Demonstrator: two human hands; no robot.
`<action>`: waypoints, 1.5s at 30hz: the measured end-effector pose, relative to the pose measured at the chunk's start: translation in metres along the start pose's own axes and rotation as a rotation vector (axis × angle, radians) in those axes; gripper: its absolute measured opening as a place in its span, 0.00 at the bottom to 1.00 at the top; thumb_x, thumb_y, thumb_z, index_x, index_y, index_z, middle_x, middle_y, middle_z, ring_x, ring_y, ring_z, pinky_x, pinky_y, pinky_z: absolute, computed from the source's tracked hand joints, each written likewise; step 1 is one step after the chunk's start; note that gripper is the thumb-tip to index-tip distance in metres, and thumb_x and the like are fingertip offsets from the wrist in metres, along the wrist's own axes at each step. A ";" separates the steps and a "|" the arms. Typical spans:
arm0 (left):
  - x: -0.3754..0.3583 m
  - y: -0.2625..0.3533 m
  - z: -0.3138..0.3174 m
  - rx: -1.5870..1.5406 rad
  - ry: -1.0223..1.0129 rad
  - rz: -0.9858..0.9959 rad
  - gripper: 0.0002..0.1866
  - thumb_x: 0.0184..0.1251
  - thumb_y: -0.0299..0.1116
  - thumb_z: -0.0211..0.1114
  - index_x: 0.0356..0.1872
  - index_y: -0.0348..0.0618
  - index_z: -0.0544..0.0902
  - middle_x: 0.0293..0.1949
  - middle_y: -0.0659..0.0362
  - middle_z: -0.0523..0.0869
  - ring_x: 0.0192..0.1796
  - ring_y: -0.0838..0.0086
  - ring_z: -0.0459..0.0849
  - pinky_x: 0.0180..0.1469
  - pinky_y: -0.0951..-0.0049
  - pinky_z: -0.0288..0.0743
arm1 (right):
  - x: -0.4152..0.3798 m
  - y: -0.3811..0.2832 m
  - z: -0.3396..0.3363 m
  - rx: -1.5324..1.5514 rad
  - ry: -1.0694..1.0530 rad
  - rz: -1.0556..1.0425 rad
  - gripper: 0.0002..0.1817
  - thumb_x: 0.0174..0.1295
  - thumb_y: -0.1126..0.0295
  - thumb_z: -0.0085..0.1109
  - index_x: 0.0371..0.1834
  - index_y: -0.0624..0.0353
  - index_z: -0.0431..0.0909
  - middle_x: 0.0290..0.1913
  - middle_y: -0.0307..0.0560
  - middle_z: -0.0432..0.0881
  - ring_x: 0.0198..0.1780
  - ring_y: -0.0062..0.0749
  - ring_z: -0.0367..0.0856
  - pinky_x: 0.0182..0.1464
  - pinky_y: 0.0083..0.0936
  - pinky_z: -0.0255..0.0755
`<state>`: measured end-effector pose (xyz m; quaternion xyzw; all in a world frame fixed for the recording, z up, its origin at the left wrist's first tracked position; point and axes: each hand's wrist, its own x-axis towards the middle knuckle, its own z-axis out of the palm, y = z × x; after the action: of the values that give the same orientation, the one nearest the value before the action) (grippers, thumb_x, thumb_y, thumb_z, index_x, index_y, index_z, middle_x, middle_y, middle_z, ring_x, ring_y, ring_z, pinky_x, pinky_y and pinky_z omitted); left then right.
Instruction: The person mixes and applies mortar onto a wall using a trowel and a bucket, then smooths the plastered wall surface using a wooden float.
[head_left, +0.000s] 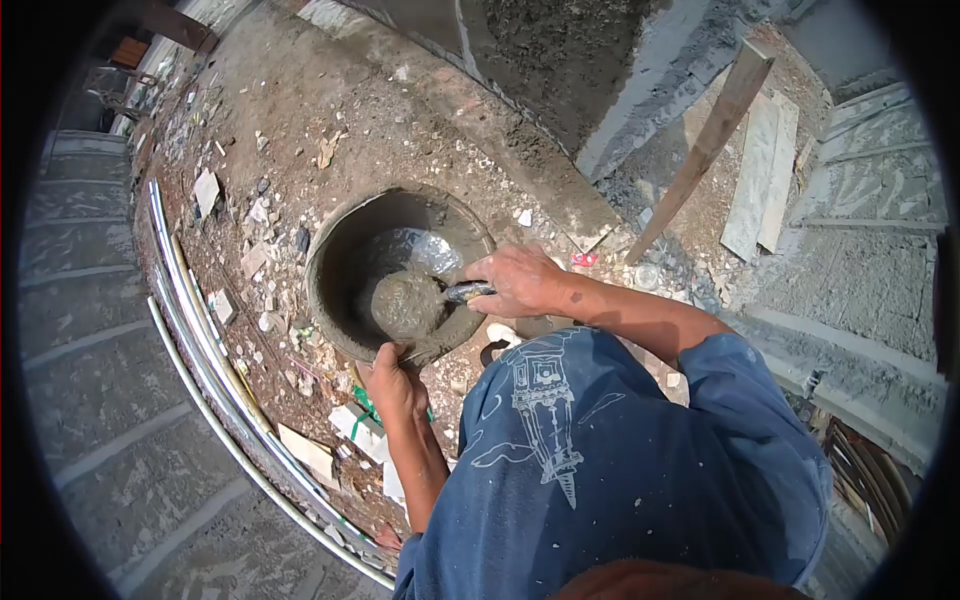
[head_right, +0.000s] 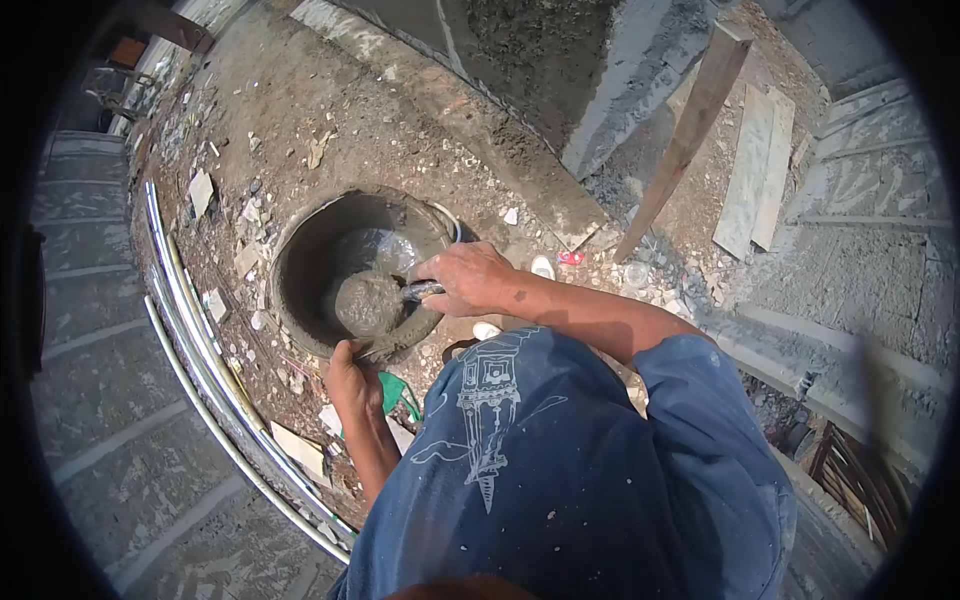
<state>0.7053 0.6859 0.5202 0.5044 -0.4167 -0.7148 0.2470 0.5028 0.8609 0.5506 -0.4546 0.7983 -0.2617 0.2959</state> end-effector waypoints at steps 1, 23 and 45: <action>-0.001 0.000 -0.007 -0.010 0.041 -0.048 0.07 0.57 0.24 0.60 0.36 0.34 0.79 0.33 0.54 0.83 0.33 0.63 0.85 0.35 0.60 0.85 | 0.002 0.002 0.005 0.080 -0.076 0.025 0.26 0.57 0.51 0.66 0.58 0.47 0.83 0.47 0.59 0.87 0.52 0.55 0.84 0.54 0.48 0.75; 0.008 -0.009 0.080 0.272 0.113 -0.245 0.03 0.55 0.23 0.61 0.29 0.38 0.75 0.23 0.58 0.77 0.16 0.71 0.76 0.14 0.72 0.68 | -0.070 0.101 -0.224 -0.505 0.489 0.096 0.22 0.60 0.59 0.66 0.58 0.49 0.82 0.36 0.45 0.84 0.43 0.35 0.85 0.44 0.37 0.75; -0.032 0.054 0.032 0.059 -0.046 0.032 0.15 0.54 0.22 0.58 0.44 0.29 0.77 0.38 0.51 0.83 0.31 0.61 0.87 0.30 0.63 0.85 | 0.019 -0.001 -0.037 0.020 -0.021 -0.218 0.26 0.53 0.52 0.67 0.54 0.51 0.83 0.38 0.57 0.86 0.46 0.55 0.85 0.46 0.50 0.75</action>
<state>0.6843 0.6934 0.5868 0.4883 -0.4510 -0.7096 0.2338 0.4690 0.8492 0.5722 -0.5383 0.7386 -0.2954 0.2783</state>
